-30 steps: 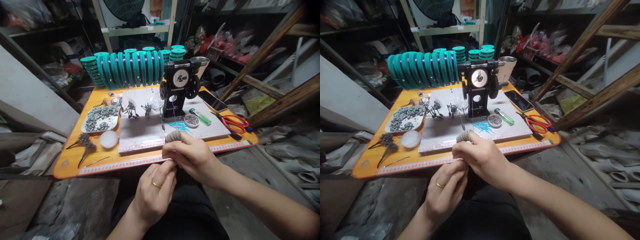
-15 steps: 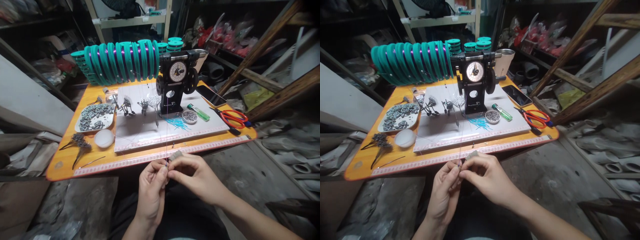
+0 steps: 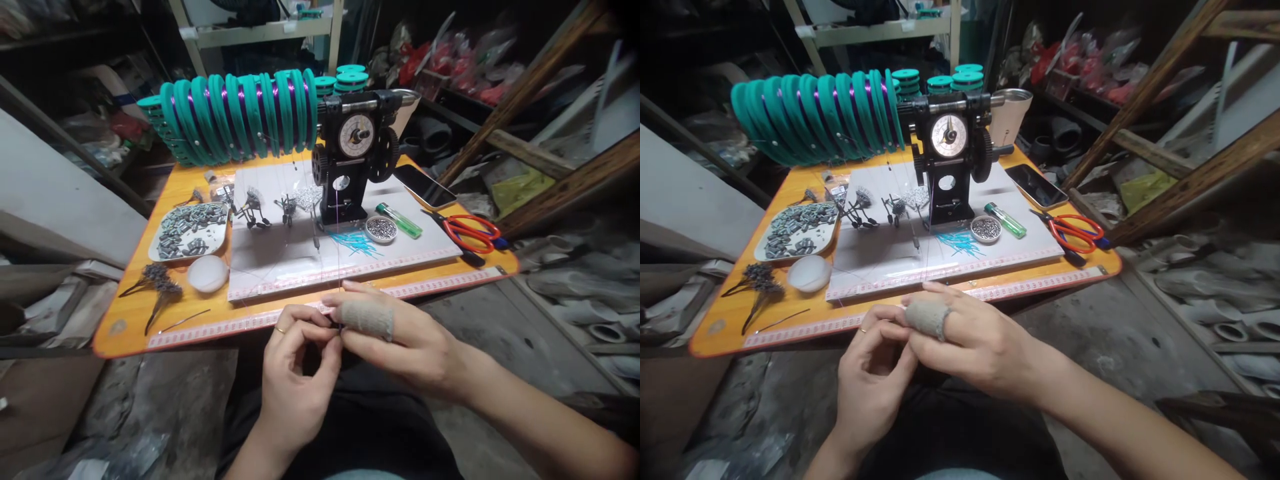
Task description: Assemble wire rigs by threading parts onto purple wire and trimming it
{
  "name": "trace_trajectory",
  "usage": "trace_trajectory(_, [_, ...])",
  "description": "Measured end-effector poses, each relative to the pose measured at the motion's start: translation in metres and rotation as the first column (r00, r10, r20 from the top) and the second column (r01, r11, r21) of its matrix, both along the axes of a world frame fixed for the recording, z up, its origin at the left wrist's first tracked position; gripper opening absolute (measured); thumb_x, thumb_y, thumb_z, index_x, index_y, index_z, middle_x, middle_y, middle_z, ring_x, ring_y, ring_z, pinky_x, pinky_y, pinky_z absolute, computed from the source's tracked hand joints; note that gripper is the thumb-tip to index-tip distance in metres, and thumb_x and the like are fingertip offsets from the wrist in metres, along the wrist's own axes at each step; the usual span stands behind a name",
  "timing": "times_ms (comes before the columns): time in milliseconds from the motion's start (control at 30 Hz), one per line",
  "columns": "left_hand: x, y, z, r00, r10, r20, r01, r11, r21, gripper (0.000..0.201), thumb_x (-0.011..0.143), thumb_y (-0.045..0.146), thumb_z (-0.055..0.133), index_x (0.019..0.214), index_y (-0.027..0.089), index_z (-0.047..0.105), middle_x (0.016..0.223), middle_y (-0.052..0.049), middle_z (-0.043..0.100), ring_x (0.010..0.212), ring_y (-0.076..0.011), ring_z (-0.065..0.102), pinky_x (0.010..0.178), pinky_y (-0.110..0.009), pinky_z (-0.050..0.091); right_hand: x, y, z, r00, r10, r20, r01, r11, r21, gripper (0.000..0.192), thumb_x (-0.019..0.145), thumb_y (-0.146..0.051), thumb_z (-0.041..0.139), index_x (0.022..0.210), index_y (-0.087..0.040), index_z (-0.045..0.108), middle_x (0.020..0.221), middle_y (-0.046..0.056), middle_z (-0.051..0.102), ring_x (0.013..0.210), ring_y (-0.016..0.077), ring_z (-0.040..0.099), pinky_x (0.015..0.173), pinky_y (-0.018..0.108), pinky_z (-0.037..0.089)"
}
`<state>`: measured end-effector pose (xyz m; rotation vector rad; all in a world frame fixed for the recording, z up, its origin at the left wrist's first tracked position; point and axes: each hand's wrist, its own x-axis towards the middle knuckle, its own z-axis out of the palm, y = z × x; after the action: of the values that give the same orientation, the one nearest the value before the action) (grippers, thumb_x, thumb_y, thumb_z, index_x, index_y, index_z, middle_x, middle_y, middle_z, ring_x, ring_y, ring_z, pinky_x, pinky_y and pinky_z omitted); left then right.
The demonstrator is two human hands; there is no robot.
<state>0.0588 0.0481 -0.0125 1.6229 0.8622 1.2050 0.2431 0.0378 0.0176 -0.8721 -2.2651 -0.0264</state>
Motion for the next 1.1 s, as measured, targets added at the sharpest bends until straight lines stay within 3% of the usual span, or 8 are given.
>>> trace_trajectory(200, [-0.013,0.010,0.010,0.921,0.188,-0.342,0.046,0.818,0.574,0.020,0.081,0.000,0.062,0.093,0.016,0.061,0.094,-0.007,0.060,0.085,-0.0151,0.065,0.076,-0.023,0.055,-0.012,0.021,0.016,0.998,-0.051,0.034,0.056,0.986,-0.156,0.027,0.097,-0.011,0.039,0.099,-0.015,0.066,0.076,0.003,0.049,0.063,0.0131,0.048,0.055,0.024,0.043])
trace_trajectory(400, [-0.018,0.021,0.009,0.909,0.176,-0.378,0.206,0.599,0.774,0.030,0.080,-0.003,0.060,0.105,0.014,0.061,0.099,-0.015,0.071,0.085,-0.0232,0.070,0.074,-0.034,0.058,-0.017,0.025,0.024,0.997,-0.070,-0.037,0.053,0.940,-0.337,0.019,0.095,-0.010,0.043,0.094,-0.016,0.061,0.084,0.004,0.051,0.068,0.0120,0.051,0.060,0.022,0.044])
trace_trajectory(500, [-0.015,0.015,0.006,0.958,0.096,-0.270,0.068,0.839,0.540,0.022,0.081,0.001,0.062,0.094,0.018,0.064,0.092,-0.009,0.070,0.085,-0.0199,0.069,0.074,-0.030,0.057,-0.015,0.015,0.017,0.970,-0.153,-0.190,0.106,0.966,-0.235,0.016,0.094,-0.010,0.050,0.102,-0.017,0.062,0.090,0.005,0.058,0.078,0.0134,0.058,0.069,0.023,0.048])
trace_trajectory(567, [-0.009,0.008,0.002,0.996,0.054,-0.071,-0.044,0.988,0.147,0.010,0.082,0.008,0.065,0.082,0.018,0.065,0.088,-0.006,0.068,0.082,-0.0157,0.067,0.071,-0.024,0.055,-0.015,0.005,0.011,0.925,-0.247,-0.290,0.192,0.960,-0.203,0.017,0.092,-0.009,0.055,0.104,-0.018,0.063,0.092,0.006,0.062,0.083,0.0141,0.060,0.074,0.024,0.049])
trace_trajectory(600, [-0.005,0.005,0.000,0.996,0.059,0.062,-0.054,0.996,-0.074,0.008,0.083,0.012,0.067,0.077,0.017,0.064,0.087,-0.005,0.066,0.078,-0.0129,0.065,0.067,-0.021,0.053,-0.015,-0.001,0.008,0.905,-0.286,-0.315,0.217,0.947,-0.236,0.017,0.091,-0.009,0.057,0.103,-0.018,0.064,0.092,0.006,0.063,0.084,0.0141,0.061,0.074,0.024,0.049])
trace_trajectory(733, [0.011,-0.006,-0.009,0.863,0.204,0.462,0.148,0.773,-0.617,0.020,0.076,0.024,0.077,0.068,0.013,0.062,0.084,0.000,0.062,0.051,0.0006,0.043,0.051,-0.012,0.040,-0.020,-0.015,-0.006,0.877,-0.357,-0.323,0.141,0.832,-0.537,0.009,0.086,-0.017,0.067,0.094,-0.019,0.069,0.085,0.003,0.064,0.080,0.0141,0.062,0.072,0.025,0.050])
trace_trajectory(967, [0.022,-0.011,-0.015,0.820,0.243,0.518,0.239,0.678,-0.696,0.023,0.071,0.027,0.082,0.069,0.012,0.064,0.069,0.003,0.055,0.050,-0.0003,0.035,0.055,-0.013,0.040,-0.026,-0.021,-0.024,0.731,-0.516,-0.446,-0.012,0.645,-0.764,0.006,0.085,-0.023,0.068,0.083,-0.018,0.071,0.077,0.002,0.062,0.068,0.0126,0.059,0.060,0.024,0.049])
trace_trajectory(1100, [0.024,-0.012,-0.014,0.825,0.204,0.527,0.271,0.676,-0.685,0.022,0.072,0.027,0.081,0.072,0.012,0.065,0.070,0.002,0.056,0.050,-0.0006,0.037,0.053,-0.015,0.037,-0.020,-0.028,-0.024,0.814,-0.407,-0.415,0.080,0.786,-0.613,0.010,0.092,-0.015,0.057,0.089,-0.017,0.067,0.077,0.003,0.062,0.070,0.0129,0.059,0.064,0.024,0.050])
